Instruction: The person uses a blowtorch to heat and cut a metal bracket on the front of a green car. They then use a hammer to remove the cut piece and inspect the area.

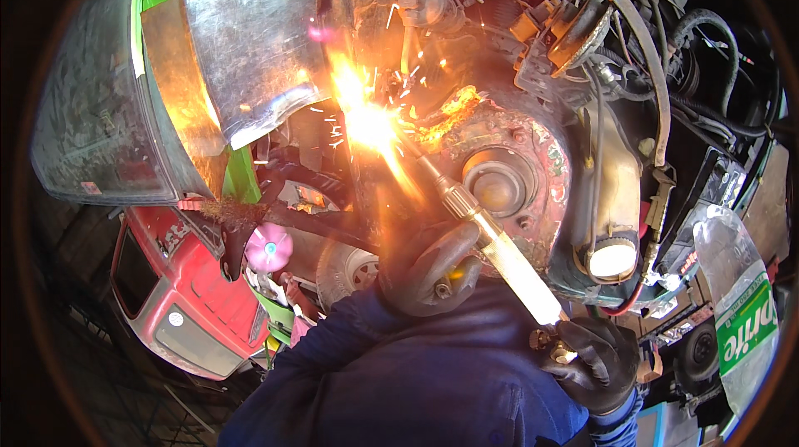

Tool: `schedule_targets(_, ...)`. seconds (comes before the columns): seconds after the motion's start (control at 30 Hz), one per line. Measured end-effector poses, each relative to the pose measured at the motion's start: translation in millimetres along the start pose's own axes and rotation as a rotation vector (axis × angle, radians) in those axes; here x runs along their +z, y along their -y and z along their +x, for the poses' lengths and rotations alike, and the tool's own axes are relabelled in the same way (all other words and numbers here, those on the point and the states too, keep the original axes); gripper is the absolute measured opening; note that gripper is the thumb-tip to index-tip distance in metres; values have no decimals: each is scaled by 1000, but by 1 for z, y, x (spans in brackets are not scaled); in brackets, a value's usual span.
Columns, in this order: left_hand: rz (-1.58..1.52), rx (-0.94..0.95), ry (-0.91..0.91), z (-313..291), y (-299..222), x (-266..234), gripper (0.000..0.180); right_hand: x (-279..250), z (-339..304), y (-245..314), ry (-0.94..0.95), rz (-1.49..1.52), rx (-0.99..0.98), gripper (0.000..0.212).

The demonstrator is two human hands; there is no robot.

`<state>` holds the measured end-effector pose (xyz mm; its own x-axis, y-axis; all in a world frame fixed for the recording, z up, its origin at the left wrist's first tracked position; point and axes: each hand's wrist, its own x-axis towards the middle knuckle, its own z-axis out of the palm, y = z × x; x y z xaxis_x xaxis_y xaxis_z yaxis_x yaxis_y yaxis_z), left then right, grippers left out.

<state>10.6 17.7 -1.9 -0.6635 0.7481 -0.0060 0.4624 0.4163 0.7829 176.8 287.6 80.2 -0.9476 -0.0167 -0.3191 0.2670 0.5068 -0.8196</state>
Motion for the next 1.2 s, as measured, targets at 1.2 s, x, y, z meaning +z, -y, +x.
schedule_targets(1.2,22,-8,-25,-2,2,2,49,6,1,0,-25,33,-29,76)
